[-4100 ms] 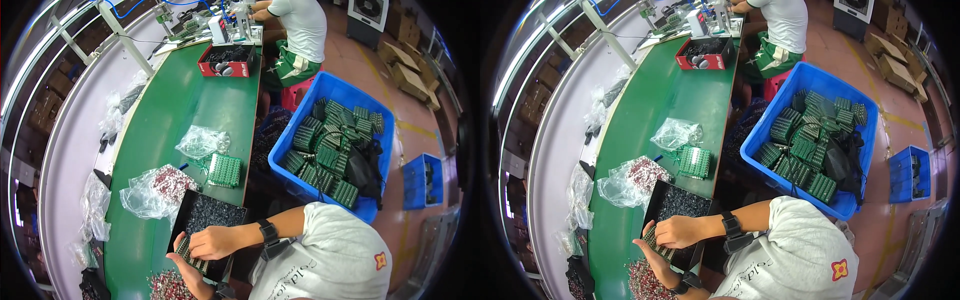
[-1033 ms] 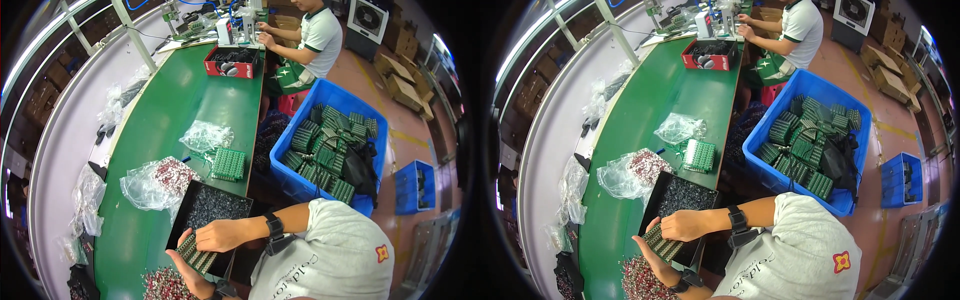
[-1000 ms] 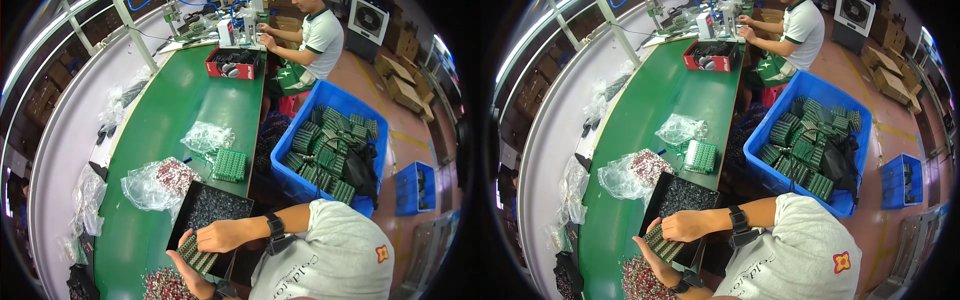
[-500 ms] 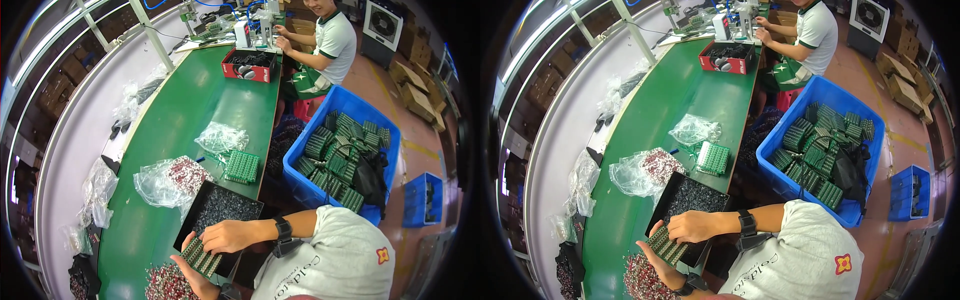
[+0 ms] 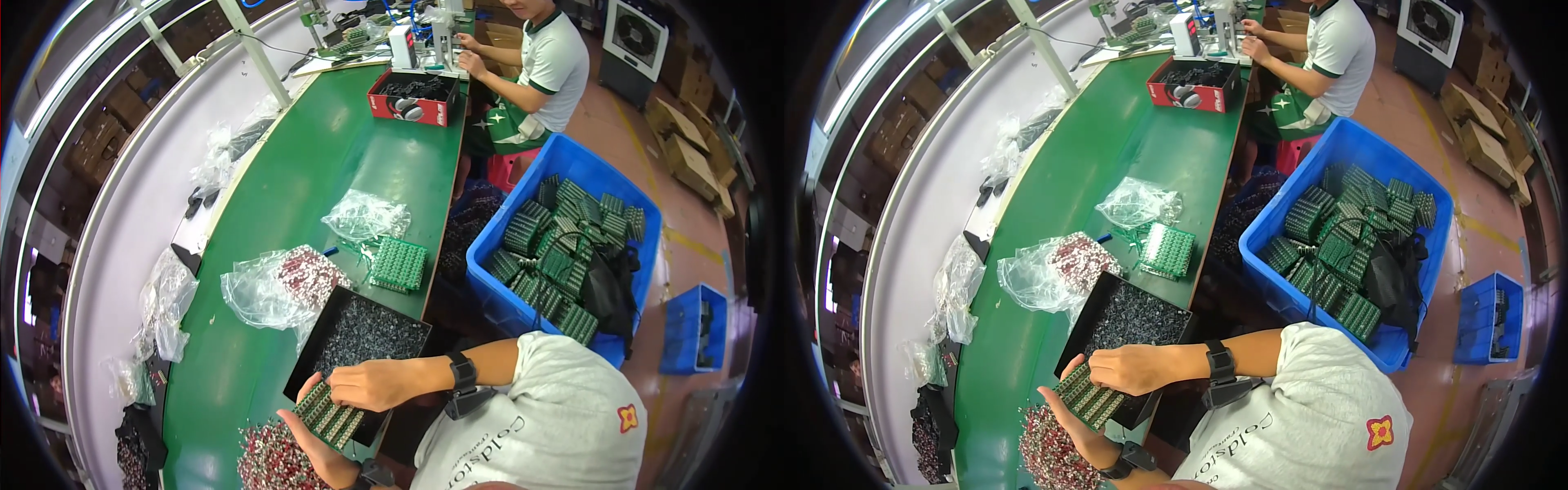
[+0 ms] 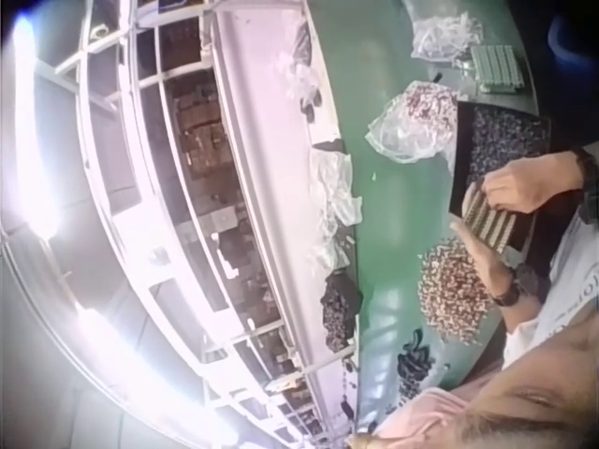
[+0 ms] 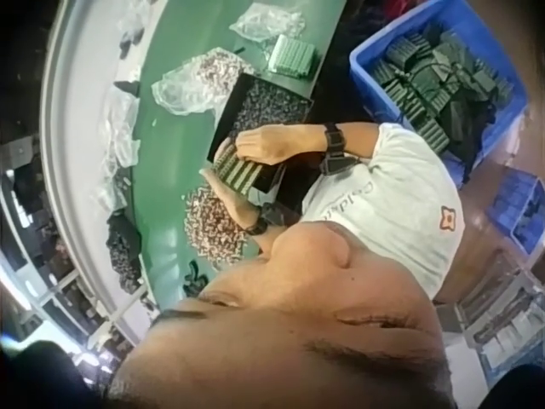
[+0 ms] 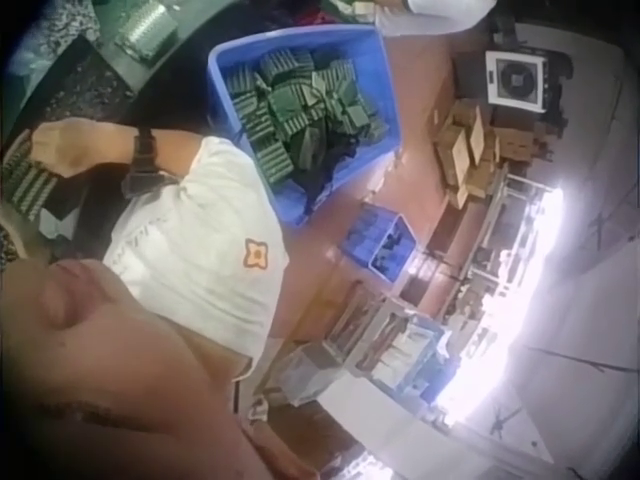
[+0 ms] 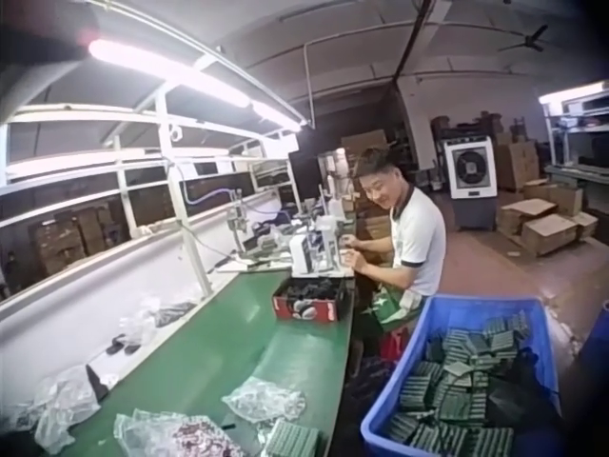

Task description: Manually inserting small electronic components into specified slots on green circuit boards.

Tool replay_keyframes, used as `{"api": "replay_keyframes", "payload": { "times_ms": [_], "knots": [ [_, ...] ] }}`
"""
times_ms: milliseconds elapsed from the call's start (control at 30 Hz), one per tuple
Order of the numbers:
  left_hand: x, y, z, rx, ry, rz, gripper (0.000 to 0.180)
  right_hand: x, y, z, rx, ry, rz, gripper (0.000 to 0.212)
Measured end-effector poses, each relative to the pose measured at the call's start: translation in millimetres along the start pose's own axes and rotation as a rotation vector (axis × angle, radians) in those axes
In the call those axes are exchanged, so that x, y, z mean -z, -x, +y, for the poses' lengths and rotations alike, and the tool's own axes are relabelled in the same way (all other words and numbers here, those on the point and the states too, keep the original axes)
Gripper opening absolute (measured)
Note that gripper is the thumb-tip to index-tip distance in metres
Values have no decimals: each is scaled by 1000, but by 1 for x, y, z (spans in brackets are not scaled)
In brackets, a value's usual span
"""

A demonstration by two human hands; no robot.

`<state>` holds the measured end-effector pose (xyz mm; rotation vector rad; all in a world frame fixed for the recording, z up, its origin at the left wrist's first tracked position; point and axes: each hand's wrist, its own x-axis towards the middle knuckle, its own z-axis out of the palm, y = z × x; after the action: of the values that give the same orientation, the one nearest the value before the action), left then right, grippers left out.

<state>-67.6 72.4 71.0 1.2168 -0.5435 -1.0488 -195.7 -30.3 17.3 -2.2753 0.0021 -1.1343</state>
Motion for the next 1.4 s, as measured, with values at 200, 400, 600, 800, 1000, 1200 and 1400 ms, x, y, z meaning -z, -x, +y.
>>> {"api": "replay_keyframes", "payload": {
  "times_ms": [200, 400, 600, 800, 1000, 1200, 1400],
  "knots": [
    [6, -14, 8, 10, 53, 56, 87, 17, -12, 7, 73, 168, 1, 11],
    [4, -21, 21, 58, 213, -186, 89, 34, -21, 12, -139, 146, 14, 16],
    [11, -28, 9, 57, 160, -135, 90, 17, -27, 17, -97, -29, 46, 21],
    [15, -28, 5, 95, 104, -119, 94, 16, -22, 15, -168, -59, -11, 15],
    [25, -32, 3, 128, 173, -208, 102, 36, -17, 17, -343, -109, 1, 14],
    [13, -25, 4, 133, 97, -159, 106, 27, -26, 17, -240, -53, 22, 16],
    [8, -16, 6, 134, 166, -180, 102, 22, -27, 24, -49, -57, -8, 21]
  ]
}}
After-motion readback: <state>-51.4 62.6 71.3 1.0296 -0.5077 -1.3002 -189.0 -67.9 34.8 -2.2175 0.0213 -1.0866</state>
